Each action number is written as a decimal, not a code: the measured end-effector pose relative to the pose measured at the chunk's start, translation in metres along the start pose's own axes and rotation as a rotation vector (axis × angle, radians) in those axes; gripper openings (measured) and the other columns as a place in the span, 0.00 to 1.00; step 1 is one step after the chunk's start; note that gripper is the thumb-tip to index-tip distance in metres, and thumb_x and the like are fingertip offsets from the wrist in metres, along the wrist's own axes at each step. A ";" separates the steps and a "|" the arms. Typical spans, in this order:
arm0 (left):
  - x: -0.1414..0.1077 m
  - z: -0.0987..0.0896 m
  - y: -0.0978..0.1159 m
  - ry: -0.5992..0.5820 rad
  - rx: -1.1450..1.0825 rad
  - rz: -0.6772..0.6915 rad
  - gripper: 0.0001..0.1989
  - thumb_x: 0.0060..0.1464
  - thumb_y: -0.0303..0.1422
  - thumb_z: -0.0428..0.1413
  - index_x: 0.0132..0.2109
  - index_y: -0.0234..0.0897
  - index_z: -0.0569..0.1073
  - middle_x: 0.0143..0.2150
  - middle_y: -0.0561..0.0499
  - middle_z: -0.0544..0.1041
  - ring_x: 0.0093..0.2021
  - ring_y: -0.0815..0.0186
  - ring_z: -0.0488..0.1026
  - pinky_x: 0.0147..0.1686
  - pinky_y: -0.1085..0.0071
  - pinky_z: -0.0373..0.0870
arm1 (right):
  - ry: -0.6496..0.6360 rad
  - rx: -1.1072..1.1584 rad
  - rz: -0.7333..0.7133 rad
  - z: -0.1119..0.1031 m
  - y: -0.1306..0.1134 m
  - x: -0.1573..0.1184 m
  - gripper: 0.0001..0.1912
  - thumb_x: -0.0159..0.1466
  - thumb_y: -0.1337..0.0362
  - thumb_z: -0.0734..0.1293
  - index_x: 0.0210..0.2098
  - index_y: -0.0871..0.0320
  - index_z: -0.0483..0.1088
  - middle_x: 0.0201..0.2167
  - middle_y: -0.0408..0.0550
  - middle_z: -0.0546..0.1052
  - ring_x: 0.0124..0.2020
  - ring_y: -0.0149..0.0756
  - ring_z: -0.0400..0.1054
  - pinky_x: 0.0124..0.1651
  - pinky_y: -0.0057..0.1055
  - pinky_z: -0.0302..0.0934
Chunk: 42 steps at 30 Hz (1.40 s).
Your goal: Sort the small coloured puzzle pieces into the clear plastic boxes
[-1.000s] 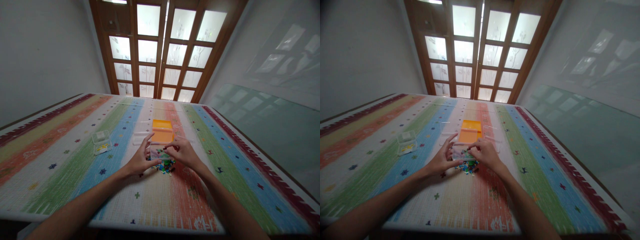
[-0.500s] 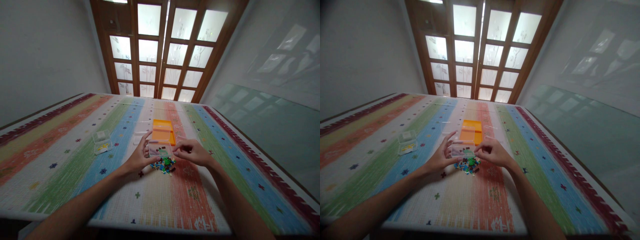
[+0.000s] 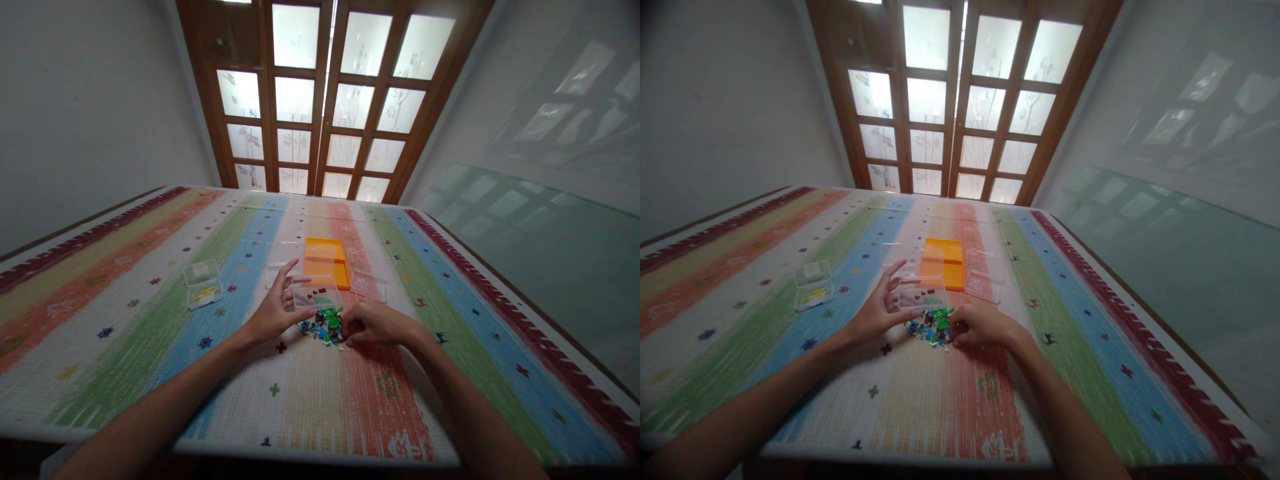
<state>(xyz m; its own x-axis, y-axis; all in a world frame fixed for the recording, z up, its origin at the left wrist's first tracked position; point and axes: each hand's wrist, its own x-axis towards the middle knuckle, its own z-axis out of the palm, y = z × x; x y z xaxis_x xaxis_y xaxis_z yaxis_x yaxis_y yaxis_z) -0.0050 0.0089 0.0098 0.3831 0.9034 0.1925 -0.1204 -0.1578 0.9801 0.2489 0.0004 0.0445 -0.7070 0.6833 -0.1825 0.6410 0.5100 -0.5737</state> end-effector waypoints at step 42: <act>-0.004 0.010 0.000 -0.070 -0.009 -0.004 0.55 0.47 0.34 0.70 0.73 0.51 0.46 0.64 0.37 0.66 0.45 0.61 0.79 0.51 0.55 0.76 | 0.707 0.067 -0.037 0.001 -0.008 0.005 0.14 0.65 0.58 0.68 0.32 0.62 0.80 0.16 0.39 0.65 0.18 0.25 0.54 0.24 0.25 0.46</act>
<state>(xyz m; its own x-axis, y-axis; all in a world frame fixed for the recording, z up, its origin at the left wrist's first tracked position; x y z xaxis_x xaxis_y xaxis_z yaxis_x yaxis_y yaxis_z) 0.0025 0.0009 0.0099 0.4469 0.8738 0.1917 -0.1268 -0.1502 0.9805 0.2400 -0.0010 0.0474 -0.3499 0.8532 0.3868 0.5847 0.5215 -0.6214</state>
